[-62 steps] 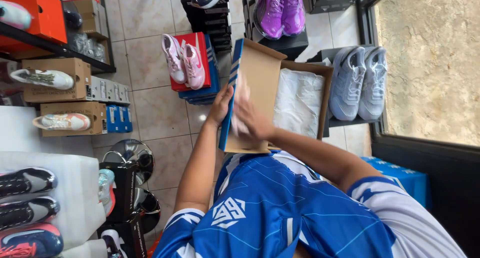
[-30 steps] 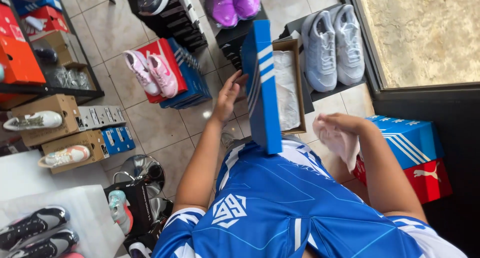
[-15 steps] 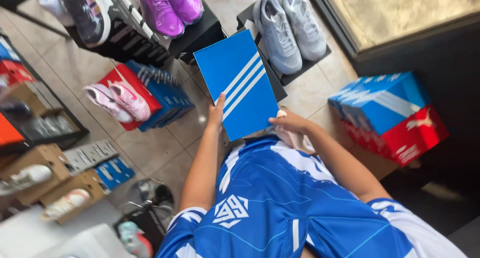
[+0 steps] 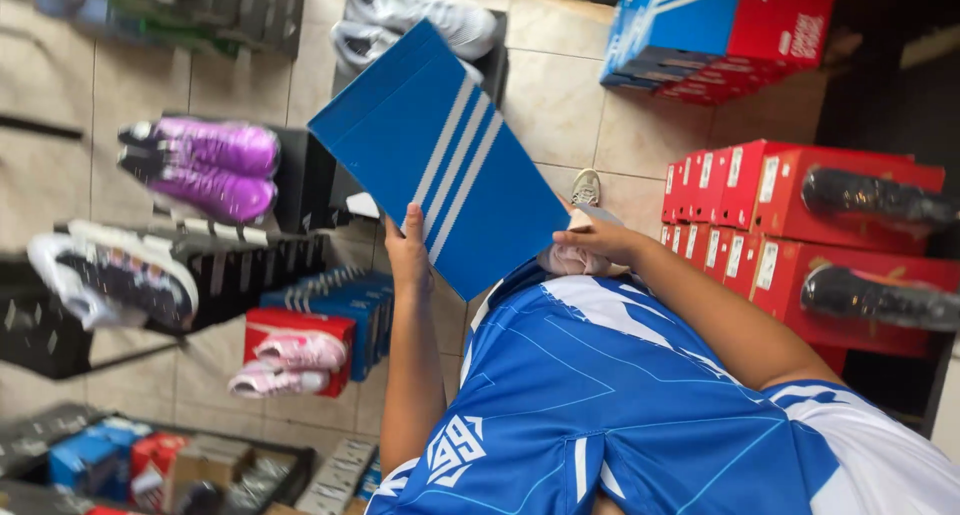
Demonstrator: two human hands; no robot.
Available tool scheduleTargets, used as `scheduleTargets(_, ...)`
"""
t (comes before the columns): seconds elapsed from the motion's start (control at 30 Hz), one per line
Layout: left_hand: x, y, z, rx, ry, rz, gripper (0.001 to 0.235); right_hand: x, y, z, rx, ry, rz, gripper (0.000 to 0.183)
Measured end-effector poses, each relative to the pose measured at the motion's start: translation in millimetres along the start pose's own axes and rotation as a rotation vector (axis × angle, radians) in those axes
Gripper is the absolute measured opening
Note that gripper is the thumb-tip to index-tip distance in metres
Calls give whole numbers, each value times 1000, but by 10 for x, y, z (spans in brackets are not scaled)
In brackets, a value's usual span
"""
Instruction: Clean shoe boxes and shoes with a cloth
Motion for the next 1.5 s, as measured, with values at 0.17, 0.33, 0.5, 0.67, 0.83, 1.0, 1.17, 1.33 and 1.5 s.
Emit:
scheduleTargets(0.17,205,1234,102,-333,64,119,75,1061,-877,-176,369,41,472,43)
scheduleTargets(0.33,182,2601,75,-479,58,180,85,-35,-1251,-936,521,71,592,37)
scheduleTargets(0.5,-803,3689,208,-605,-87,190,90,955,-2283,-1056,596,145,862,28)
scheduleTargets(0.67,-1466,4456,245,-659,-177,254,83,1540,-2975,-1115,605,314,1015,42)
scheduleTargets(0.83,-2103,4965,665,-657,-269,324,83,1690,-3503,-854,731,338,887,38)
scheduleTargets(1.0,-2748,5633,1236,-688,-330,336,84,3193,-4293,19,827,424,717,47)
scheduleTargets(1.17,-3288,6398,1917,-711,-323,293,79,2262,-4766,434,956,368,1030,53)
scheduleTargets(1.33,-3342,7149,2400,-796,-332,436,90,2358,-5446,1017,1038,338,1117,71)
scheduleTargets(1.5,-3335,7655,2780,-803,-346,397,95,2290,-5858,1347,1081,293,1192,77)
Point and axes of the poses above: each hand's wrist, its own z-axis towards the middle knuckle, its own y-axis out of the palm, x = y × z, the point moved 9 cm from there along z, towards the middle knuckle, and after that the axes turned 5 degrees about y, right-handed, at the moved point
